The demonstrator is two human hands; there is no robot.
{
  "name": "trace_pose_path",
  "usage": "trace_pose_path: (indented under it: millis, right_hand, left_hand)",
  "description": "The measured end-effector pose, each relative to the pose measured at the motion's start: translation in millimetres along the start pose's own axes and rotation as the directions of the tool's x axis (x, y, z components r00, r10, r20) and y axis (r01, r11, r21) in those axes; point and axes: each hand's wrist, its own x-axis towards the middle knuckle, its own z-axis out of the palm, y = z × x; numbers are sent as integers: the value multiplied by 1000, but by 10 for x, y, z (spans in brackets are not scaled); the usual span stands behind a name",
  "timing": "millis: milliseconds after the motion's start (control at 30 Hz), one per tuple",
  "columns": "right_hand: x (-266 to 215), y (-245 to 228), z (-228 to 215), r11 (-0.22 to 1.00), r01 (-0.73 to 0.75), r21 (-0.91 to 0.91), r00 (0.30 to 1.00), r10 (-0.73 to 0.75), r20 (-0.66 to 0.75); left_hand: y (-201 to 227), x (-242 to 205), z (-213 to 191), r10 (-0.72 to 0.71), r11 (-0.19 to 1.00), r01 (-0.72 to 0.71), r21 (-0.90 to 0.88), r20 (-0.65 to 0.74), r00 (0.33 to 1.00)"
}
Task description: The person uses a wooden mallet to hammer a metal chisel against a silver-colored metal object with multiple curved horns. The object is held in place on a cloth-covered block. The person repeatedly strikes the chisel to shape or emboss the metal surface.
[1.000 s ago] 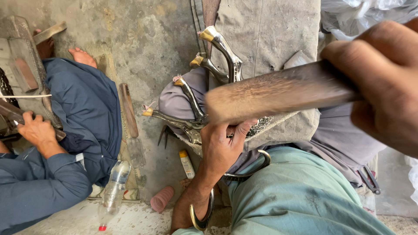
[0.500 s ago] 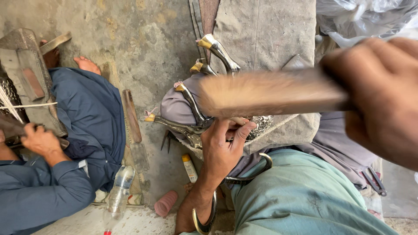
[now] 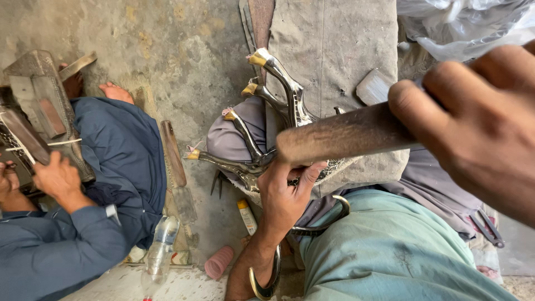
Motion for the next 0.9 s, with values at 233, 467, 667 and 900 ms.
trace_pose_path:
  millis: [233, 467, 667, 900]
  right_hand:
    - [-294, 45, 269, 996, -84, 1, 991, 83, 108]
    - [-1312, 242, 1489, 648, -482, 590, 852, 505, 141]
    - [-2164, 34, 2759, 0, -593, 806, 546, 735, 401]
    - [-2296, -159, 2409, -114, -723, 681, 468, 644, 605]
  left_hand:
    - [-96, -34, -52, 0, 996, -7, 85, 78, 997]
    - [-275, 192, -532, -276, 841, 292, -456, 103, 956]
    - [126, 517, -628, -271, 924, 335, -185, 300, 915]
    - [592, 1039, -47, -265, 955, 142, 261, 531, 805]
